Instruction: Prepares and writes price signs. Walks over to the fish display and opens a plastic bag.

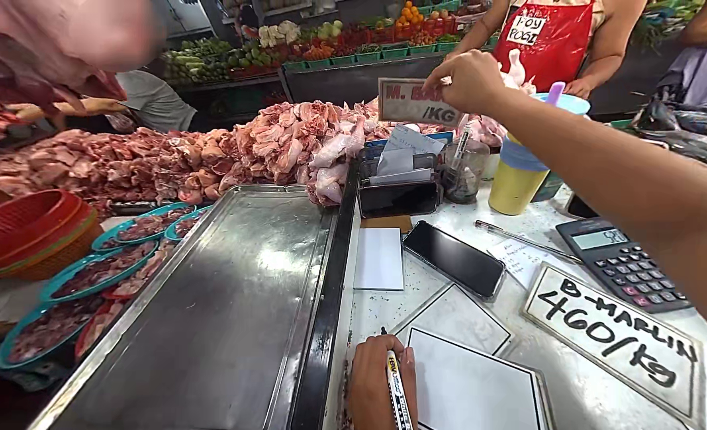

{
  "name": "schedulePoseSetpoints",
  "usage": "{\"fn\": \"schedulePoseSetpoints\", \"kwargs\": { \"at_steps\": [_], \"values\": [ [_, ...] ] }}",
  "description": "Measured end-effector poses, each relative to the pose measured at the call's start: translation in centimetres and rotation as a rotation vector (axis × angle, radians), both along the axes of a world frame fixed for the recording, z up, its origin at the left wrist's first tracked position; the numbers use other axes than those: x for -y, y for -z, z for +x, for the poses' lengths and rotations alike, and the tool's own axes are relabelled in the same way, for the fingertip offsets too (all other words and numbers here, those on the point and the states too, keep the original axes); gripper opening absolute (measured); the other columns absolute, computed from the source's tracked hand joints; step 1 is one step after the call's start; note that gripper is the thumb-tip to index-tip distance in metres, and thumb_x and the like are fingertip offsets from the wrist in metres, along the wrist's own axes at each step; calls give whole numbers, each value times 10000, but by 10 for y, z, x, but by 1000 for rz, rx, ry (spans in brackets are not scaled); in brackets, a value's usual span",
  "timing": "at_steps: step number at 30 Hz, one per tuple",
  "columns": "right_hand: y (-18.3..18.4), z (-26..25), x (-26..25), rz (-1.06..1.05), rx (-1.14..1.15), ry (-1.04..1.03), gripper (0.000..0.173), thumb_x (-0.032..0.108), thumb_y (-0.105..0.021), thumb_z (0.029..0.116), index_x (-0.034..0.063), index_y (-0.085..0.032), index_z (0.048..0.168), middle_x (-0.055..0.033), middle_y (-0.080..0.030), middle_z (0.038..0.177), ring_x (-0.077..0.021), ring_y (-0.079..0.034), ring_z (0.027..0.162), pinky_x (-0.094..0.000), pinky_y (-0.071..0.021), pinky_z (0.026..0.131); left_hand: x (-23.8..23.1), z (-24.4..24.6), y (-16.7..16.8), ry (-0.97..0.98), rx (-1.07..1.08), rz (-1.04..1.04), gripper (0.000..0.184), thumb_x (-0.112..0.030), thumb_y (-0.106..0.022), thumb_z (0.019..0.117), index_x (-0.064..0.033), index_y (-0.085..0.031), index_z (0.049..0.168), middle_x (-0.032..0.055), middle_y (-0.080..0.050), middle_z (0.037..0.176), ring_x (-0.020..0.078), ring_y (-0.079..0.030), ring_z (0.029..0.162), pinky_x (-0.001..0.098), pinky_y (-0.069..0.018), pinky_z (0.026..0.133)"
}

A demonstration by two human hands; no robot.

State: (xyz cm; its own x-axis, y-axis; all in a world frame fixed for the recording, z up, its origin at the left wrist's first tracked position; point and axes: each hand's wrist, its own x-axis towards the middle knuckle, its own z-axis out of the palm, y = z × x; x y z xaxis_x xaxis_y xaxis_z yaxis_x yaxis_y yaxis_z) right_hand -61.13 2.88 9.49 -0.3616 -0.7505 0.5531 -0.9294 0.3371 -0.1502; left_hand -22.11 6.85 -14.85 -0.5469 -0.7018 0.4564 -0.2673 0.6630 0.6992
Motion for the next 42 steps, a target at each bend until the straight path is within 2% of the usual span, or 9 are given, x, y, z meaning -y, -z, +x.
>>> {"fn": "schedulePoseSetpoints", "kwargs": {
  "at_steps": [9, 14, 17, 20, 21, 25, 30, 37, 42],
  "values": [
    [35, 10, 32, -100, 296, -193, 217, 32, -614, 940, 99, -788, 1051, -146, -747, 1053, -355, -684, 1004, -632, -481, 883, 0, 1, 1, 18, 17, -10, 190, -191, -623, 893, -27, -709, 851, 62, -644, 754, 184, -628, 762, 308, -507, 716],
    [48, 7, 42, -156, 363, -215, 246, -8, -575, 944, 74, -769, 1071, -125, -742, 1101, -313, -681, 1051, -598, -489, 921, 1, 3, 0, 40, 7, -8, 186, -190, -627, 896, -27, -703, 848, 63, -639, 752, 175, -620, 759, 299, -501, 712],
    [27, -8, 35, -140, 278, -169, 321, -9, -571, 937, 71, -690, 1224, -156, -724, 1140, -378, -667, 1096, -661, -471, 932, 2, 3, 0, 45, -4, -10, 186, -181, -619, 899, -22, -700, 846, 64, -643, 755, 165, -619, 760, 276, -503, 714],
    [8, -29, 23, -49, 225, -91, 554, -15, -586, 939, 129, -499, 1467, -154, -728, 1177, -442, -658, 1125, -708, -449, 928, 2, 3, 1, 48, -6, -11, 192, -187, -615, 904, -23, -698, 846, 67, -640, 756, 168, -619, 760, 282, -501, 712],
    [6, -34, 18, -30, 220, -66, 573, -21, -586, 934, 144, -503, 1476, -149, -726, 1185, -445, -649, 1139, -712, -435, 939, 1, 3, 0, 45, -3, -14, 191, -186, -619, 901, -24, -701, 843, 70, -646, 759, 173, -625, 761, 291, -505, 712],
    [19, -46, 9, 20, 219, 25, 369, -9, -577, 937, 120, -703, 1260, -176, -709, 1203, -465, -620, 1174, -748, -408, 944, 1, 3, 0, 43, 15, -17, 184, -181, -621, 896, -26, -706, 846, 73, -655, 768, 183, -631, 769, 306, -506, 713],
    [31, -38, 9, 64, 69, 70, 339, 20, -534, 964, 116, -720, 1231, -228, -711, 1167, -497, -623, 1147, -726, -405, 954, 1, 4, 0, 48, 14, -7, 188, -190, -625, 900, -29, -704, 845, 65, -644, 761, 172, -621, 767, 293, -495, 714],
    [40, -27, 19, 228, -179, -50, 322, -8, -576, 923, 116, -755, 1160, -258, -722, 1040, -505, -669, 1018, -709, -463, 864, 1, 4, 1, 48, 9, -13, 196, -198, -618, 899, -31, -702, 840, 55, -644, 763, 151, -619, 770, 266, -494, 721],
    [65, -23, 27, 527, -166, 35, 217, 85, -578, 996, 55, -749, 1126, -229, -682, 1183, -472, -641, 1095, -678, -474, 898, 1, 3, 1, 51, -2, -2, 198, -200, -618, 900, -32, -705, 840, 49, -643, 760, 147, -620, 774, 272, -494, 728]
  ]
}}
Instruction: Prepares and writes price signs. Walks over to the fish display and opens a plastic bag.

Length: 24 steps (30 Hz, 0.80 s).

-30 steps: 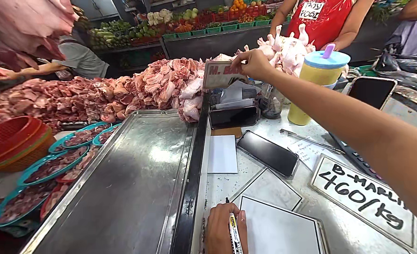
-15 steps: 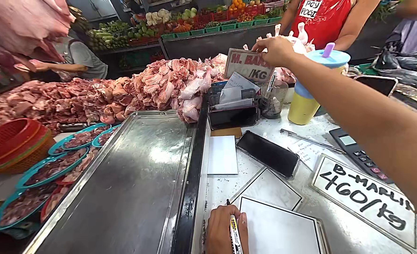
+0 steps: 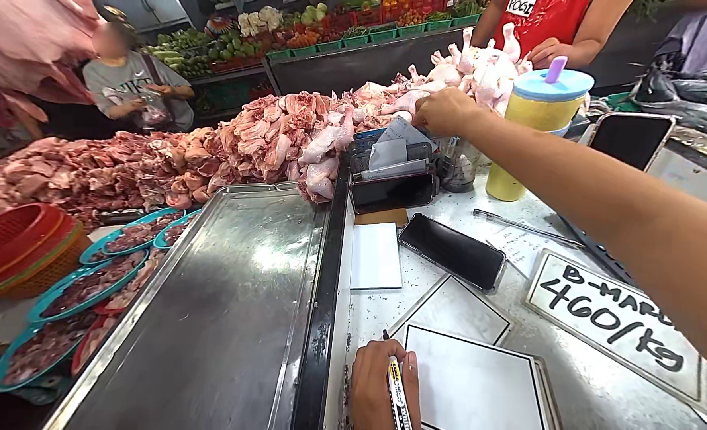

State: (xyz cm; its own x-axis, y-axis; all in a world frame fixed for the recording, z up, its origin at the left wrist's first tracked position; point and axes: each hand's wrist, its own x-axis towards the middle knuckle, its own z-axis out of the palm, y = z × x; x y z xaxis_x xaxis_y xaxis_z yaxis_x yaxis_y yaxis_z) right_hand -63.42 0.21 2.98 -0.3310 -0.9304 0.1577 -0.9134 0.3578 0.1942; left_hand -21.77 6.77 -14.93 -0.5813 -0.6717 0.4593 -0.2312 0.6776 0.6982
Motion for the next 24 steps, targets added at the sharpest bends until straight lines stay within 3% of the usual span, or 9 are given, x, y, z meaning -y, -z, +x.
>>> {"fn": "schedulePoseSetpoints", "kwargs": {
  "at_steps": [4, 7, 9, 11, 14, 17, 20, 22, 24],
  "values": [
    [-4, 21, -10, -271, 12, 16, 384, -30, -539, 960, 52, -658, 1317, -285, -618, 1245, -512, -652, 976, -684, -499, 776, 2, 2, 1, 39, 39, -43, 214, -246, -684, 873, -35, -721, 867, 63, -679, 801, 176, -642, 782, 322, -506, 734],
    [4, 79, -33, -495, 123, -35, 347, 22, -512, 984, 84, -673, 1285, -235, -639, 1246, -454, -684, 943, -645, -531, 756, 8, 5, 3, 159, 76, -103, 365, -380, -746, 838, -35, -736, 956, 106, -732, 964, 269, -677, 947, 426, -527, 835],
    [28, 130, -60, -392, 218, -160, 248, 47, -585, 964, 74, -716, 1173, -208, -672, 1148, -411, -692, 877, -606, -544, 711, 12, 7, 7, 234, 91, -135, 434, -468, -737, 835, -71, -725, 1011, 105, -744, 1093, 315, -649, 1112, 465, -495, 937],
    [55, 171, -98, -214, 310, -303, 200, 9, -640, 931, 78, -748, 1086, -159, -686, 1029, -349, -684, 787, -546, -545, 651, 13, 8, 11, 268, 98, -187, 434, -522, -710, 838, -130, -715, 1024, 53, -749, 1114, 299, -625, 1184, 449, -459, 1003],
    [77, 199, -166, 6, 431, -431, 304, -72, -639, 879, 74, -746, 1123, -138, -682, 1034, -306, -683, 775, -484, -553, 631, 13, 8, 9, 272, 124, -232, 411, -500, -688, 857, -130, -746, 1026, 43, -760, 1096, 333, -634, 1181, 501, -455, 1013],
    [108, 224, -234, 32, 525, -580, 376, -69, -645, 830, 54, -724, 1176, -166, -695, 1182, -351, -707, 963, -484, -589, 693, 10, 9, 4, 273, 171, -208, 371, -432, -710, 859, -112, -749, 1041, 62, -752, 1132, 362, -620, 1207, 544, -433, 1035],
    [140, 254, -277, -69, 475, -611, 411, -45, -614, 807, 45, -715, 1195, -145, -686, 1301, -335, -681, 1162, -432, -590, 887, 9, 9, 1, 263, 160, -209, 392, -463, -697, 875, -106, -745, 1030, 68, -757, 1120, 378, -611, 1231, 582, -389, 1080],
    [149, 265, -287, -112, 423, -549, 379, -32, -529, 874, 35, -706, 1203, -130, -679, 1330, -329, -652, 1229, -429, -548, 981, 11, 11, -2, 254, 78, -158, 478, -551, -600, 950, -93, -728, 999, 68, -762, 1080, 313, -618, 1241, 511, -379, 1123],
    [149, 275, -290, -147, 419, -476, 336, -4, -497, 891, 12, -720, 1141, -144, -687, 1308, -354, -643, 1237, -481, -535, 1001, 15, 14, -9, 281, -67, -33, 543, -622, -453, 1006, -134, -691, 999, -1, -743, 1050, 146, -638, 1183, 360, -440, 1098]
  ]
}}
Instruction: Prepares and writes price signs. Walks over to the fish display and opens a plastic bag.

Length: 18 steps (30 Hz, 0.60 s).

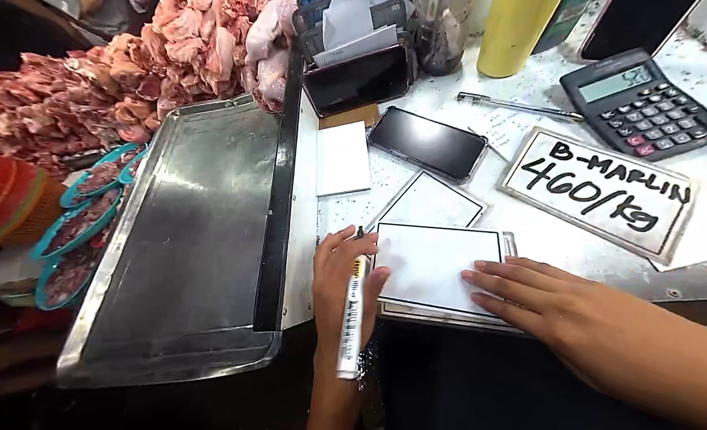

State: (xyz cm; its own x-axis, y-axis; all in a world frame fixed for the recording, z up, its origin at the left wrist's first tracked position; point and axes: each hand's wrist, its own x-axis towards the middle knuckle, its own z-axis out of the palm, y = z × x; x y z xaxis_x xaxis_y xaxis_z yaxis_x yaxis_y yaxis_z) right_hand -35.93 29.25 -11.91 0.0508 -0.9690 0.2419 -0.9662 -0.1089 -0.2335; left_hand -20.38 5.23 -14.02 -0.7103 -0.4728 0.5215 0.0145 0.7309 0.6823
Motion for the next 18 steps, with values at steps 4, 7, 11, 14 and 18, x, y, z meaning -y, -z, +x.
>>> {"fn": "schedulePoseSetpoints", "kwargs": {
  "at_steps": [4, 7, 11, 14, 18],
  "values": [
    [2, 19, 14, -130, 73, 65, 306, 9, -465, 929, -1, -712, 1108, -179, -670, 1315, -377, -609, 1278, -493, -498, 1052, -6, -12, -23, 179, -210, 449, 548, -691, -352, 976, -283, -708, 1058, -136, -706, 869, 9, -668, 814, 204, -551, 774],
    [10, 27, 28, -157, 69, 37, 331, -38, -488, 920, 13, -700, 1170, -151, -663, 1343, -347, -609, 1287, -482, -507, 1045, -15, -29, -21, 177, -212, 715, 443, -636, -441, 995, -281, -683, 1103, -130, -682, 815, 19, -657, 732, 207, -561, 726],
    [22, 27, 33, -177, 60, 35, 310, -26, -523, 892, 9, -716, 1132, -138, -703, 1268, -325, -654, 1227, -471, -540, 1003, -19, -45, -10, 82, -83, 820, 299, -160, -332, 1045, -159, -616, 953, -89, -640, 711, 27, -633, 645, 197, -557, 672],
    [23, 25, 31, -179, 72, 24, 314, -27, -526, 894, 9, -717, 1140, -136, -704, 1270, -321, -651, 1235, -470, -532, 1013, -16, -46, -12, 56, -48, 815, 274, -87, -396, 1012, -160, -625, 879, -74, -648, 671, 24, -633, 602, 174, -554, 625],
    [26, 27, 30, -188, 51, 37, 321, -28, -516, 907, 7, -713, 1158, -139, -697, 1287, -320, -648, 1239, -471, -528, 1020, -12, -52, -17, -11, -102, 762, 255, -16, -563, 958, -182, -598, 768, -83, -596, 591, 3, -553, 480, 150, -506, 506]
  ]
}}
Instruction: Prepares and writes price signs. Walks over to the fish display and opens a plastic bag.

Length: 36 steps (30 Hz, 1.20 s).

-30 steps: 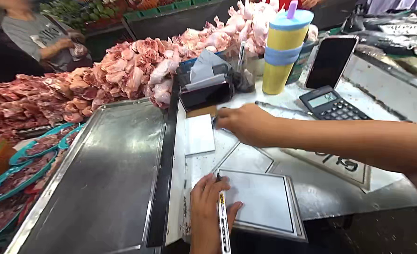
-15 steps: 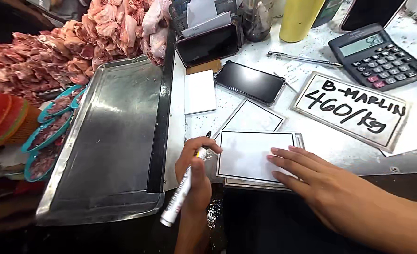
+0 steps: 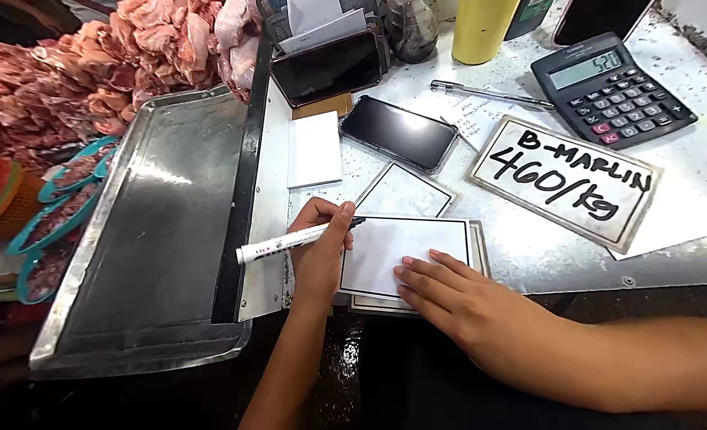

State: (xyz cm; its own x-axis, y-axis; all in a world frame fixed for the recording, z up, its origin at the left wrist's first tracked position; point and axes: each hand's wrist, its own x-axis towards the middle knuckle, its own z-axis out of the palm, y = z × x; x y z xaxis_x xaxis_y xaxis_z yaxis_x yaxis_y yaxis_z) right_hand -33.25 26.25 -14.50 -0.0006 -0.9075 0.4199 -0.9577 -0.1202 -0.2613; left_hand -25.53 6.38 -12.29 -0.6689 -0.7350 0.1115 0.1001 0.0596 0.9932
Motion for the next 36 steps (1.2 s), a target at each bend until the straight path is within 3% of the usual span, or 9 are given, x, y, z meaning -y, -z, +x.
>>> {"fn": "schedulePoseSetpoints", "kwargs": {
  "at_steps": [4, 10, 16, 23, 29, 36],
  "values": [
    [3, 1, 0, -16, 24, 5, 333, -25, -507, 906, 17, -714, 1163, -132, -698, 1289, -315, -644, 1247, -465, -515, 1037, 4, -6, 7, 13, 111, -123, 292, -4, -650, 916, -184, -548, 711, -107, -546, 551, -14, -502, 441, 140, -452, 454],
    [3, 0, 0, -11, 42, 5, 331, -5, -493, 929, 25, -714, 1174, -118, -696, 1300, -303, -635, 1263, -451, -502, 1054, 7, -10, 8, 5, 186, -154, 330, -2, -648, 903, -188, -522, 662, -104, -493, 522, -18, -453, 420, 129, -400, 426],
    [6, 1, 1, -26, 85, 10, 341, -3, -466, 939, 32, -713, 1172, -116, -697, 1298, -304, -631, 1265, -456, -488, 1063, 6, -7, 9, -5, 138, -208, 281, -14, -716, 887, -173, -538, 738, -112, -514, 558, -31, -468, 445, 122, -419, 450],
    [6, 1, -2, -19, 116, 17, 355, 9, -434, 960, 37, -714, 1178, -112, -689, 1318, -303, -628, 1268, -456, -467, 1084, 5, -6, 8, -65, 186, -285, 356, 12, -646, 899, -181, -456, 668, -104, -428, 517, -29, -393, 425, 120, -346, 424],
    [6, 1, -2, -19, 136, 22, 349, 11, -440, 961, 49, -717, 1168, -104, -696, 1304, -294, -623, 1276, -444, -456, 1096, 4, -5, 12, -41, 176, -309, 238, -47, -713, 905, -152, -536, 787, -114, -503, 583, -46, -476, 496, 114, -416, 491],
    [6, 1, -1, -25, 135, 28, 350, 9, -450, 949, 60, -723, 1162, -94, -702, 1295, -280, -626, 1273, -431, -457, 1098, 3, -6, 13, -51, 146, -304, 277, -28, -689, 890, -177, -514, 735, -134, -488, 556, -54, -467, 481, 116, -415, 486]
  ]
}}
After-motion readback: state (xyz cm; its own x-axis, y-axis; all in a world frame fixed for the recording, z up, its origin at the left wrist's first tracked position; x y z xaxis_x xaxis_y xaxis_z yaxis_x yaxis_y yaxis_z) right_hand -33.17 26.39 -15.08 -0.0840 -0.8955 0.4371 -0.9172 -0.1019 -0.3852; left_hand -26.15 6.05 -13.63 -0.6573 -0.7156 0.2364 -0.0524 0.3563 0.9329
